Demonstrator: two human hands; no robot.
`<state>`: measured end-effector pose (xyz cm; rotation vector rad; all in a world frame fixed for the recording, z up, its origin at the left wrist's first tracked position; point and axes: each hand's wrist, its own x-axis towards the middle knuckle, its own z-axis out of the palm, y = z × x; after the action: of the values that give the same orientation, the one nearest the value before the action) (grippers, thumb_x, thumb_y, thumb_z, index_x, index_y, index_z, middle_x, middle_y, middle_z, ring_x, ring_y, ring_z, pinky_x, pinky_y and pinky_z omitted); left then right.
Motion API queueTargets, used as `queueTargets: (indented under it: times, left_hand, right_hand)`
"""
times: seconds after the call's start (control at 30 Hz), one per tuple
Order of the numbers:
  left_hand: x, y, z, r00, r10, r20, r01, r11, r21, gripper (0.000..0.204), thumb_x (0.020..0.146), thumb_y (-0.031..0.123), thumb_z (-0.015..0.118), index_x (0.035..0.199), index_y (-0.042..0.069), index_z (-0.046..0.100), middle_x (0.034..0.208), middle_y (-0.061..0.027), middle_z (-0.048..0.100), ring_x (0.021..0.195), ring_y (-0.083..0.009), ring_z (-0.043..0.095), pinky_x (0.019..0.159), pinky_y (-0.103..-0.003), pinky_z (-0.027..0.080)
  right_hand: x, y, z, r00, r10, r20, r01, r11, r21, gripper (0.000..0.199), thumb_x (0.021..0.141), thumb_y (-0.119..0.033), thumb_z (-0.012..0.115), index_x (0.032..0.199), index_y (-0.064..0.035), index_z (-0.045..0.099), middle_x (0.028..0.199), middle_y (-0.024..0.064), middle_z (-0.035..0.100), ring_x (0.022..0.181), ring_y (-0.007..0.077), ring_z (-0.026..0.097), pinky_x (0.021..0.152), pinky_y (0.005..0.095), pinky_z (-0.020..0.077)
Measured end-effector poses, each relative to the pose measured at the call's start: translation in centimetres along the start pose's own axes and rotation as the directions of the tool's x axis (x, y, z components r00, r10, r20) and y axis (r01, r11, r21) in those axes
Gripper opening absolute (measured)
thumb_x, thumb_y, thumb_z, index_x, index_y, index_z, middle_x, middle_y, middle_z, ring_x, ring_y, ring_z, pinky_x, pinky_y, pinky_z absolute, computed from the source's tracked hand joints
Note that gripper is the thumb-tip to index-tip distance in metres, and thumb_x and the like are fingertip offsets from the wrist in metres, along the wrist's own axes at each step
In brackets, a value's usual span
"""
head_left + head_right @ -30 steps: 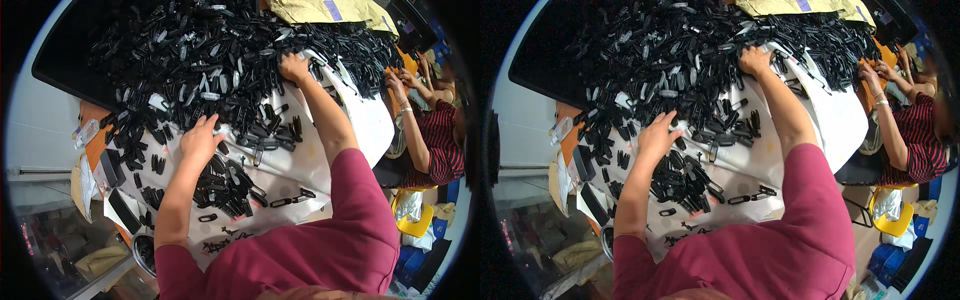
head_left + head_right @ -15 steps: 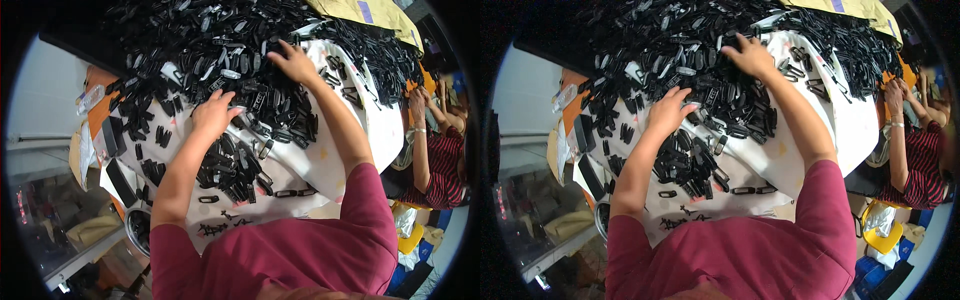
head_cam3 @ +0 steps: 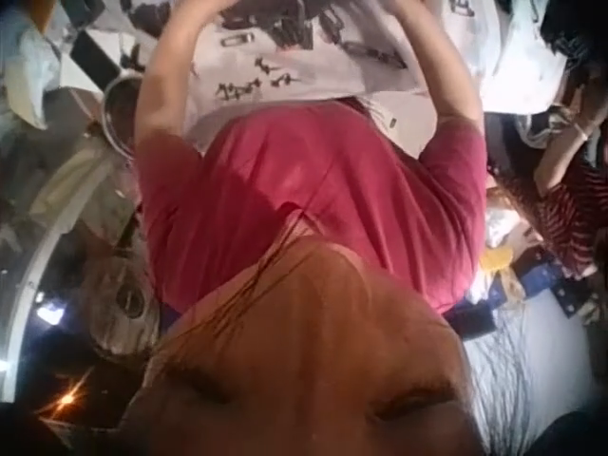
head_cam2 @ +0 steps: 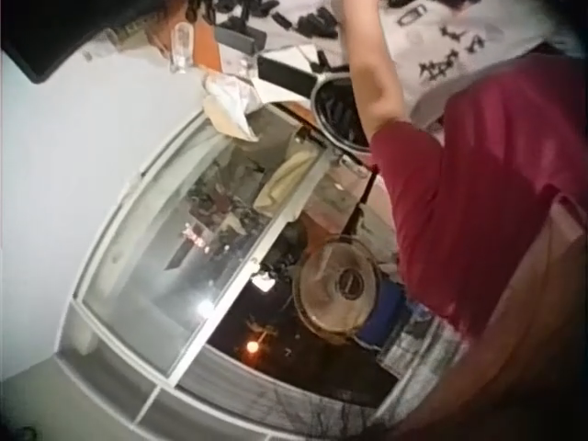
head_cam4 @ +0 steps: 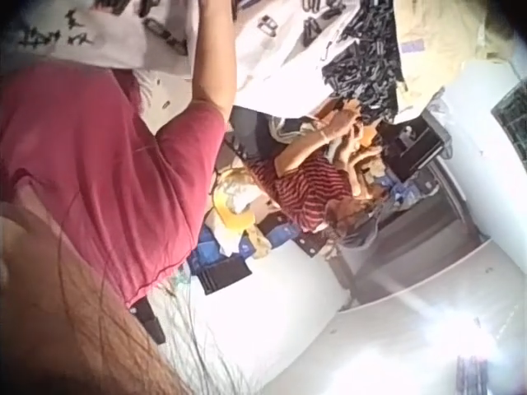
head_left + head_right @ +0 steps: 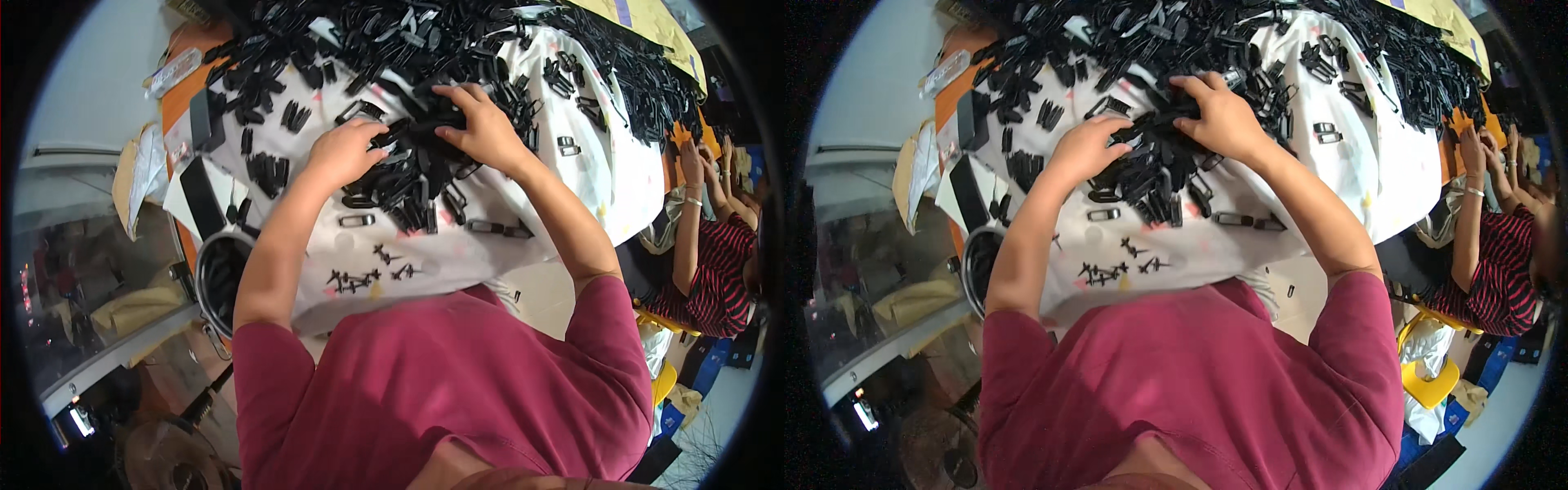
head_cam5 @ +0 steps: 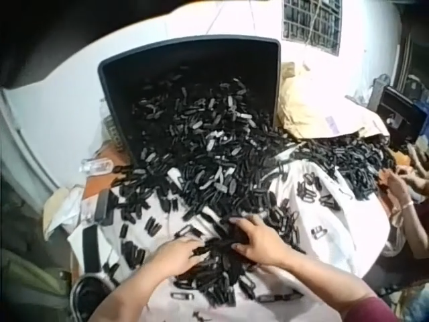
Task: Manually assembling small black plastic components at an assembly workbench.
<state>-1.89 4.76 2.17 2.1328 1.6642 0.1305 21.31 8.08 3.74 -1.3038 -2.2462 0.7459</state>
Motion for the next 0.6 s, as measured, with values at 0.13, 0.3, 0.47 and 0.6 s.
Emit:
queueTargets:
  times: [0.13,0.3,0.47,0.6]
  left_hand:
    - [-3.0,0.0,0.9,1.000,0.007,0.007,-0.006,1.000,-0.003,0.033,0.078,0.023,0.062,0.110,0.015,0.058,0.110,-0.0055,0.057,0.099,-0.0262,0.056,0.082,-0.037,0.046]
    - [-6.5,-0.3,1.8,1.000,0.010,-0.005,-0.010,0.998,-0.063,0.033,0.075,0.020,0.060,0.107,0.013,0.060,0.108,-0.0065,0.058,0.098,-0.0266,0.056,0.082,-0.037,0.046]
    - [-9.5,0.1,1.2,0.995,0.045,-0.092,-0.072,0.947,-0.313,0.046,0.073,0.025,0.066,0.115,0.010,0.057,0.114,-0.0117,0.057,0.102,-0.0288,0.055,0.088,-0.037,0.043]
    - [-7.0,-5.8,-5.0,0.891,-0.390,-0.234,0.331,0.909,-0.255,0.041,0.073,0.027,0.064,0.109,0.010,0.060,0.094,-0.0144,0.064,0.090,-0.0290,0.060,0.079,-0.037,0.047]
  right_hand:
    - [-3.2,-2.1,2.8,1.000,-0.022,-0.016,0.023,0.997,0.072,0.048,0.073,-0.012,0.065,0.119,-0.0106,0.050,0.109,0.0133,0.052,0.096,0.0312,0.053,0.081,0.0348,0.0449]
    - [-5.8,-3.6,4.4,0.966,-0.214,-0.144,0.204,0.976,-0.081,0.038,0.075,-0.007,0.062,0.112,-0.0078,0.055,0.098,0.0120,0.057,0.082,0.0292,0.055,0.071,0.0352,0.0458]
    - [-8.2,-5.8,3.6,0.968,-0.231,-0.101,0.213,0.963,-0.162,0.033,0.075,-0.003,0.060,0.107,-0.0079,0.057,0.104,0.0112,0.058,0.088,0.0305,0.059,0.072,0.0353,0.0494]
    - [-7.3,-5.7,2.6,0.950,-0.298,-0.090,0.265,0.926,-0.270,0.032,0.076,-0.001,0.056,0.107,-0.0086,0.058,0.109,0.0107,0.058,0.088,0.0309,0.060,0.071,0.0358,0.0504]
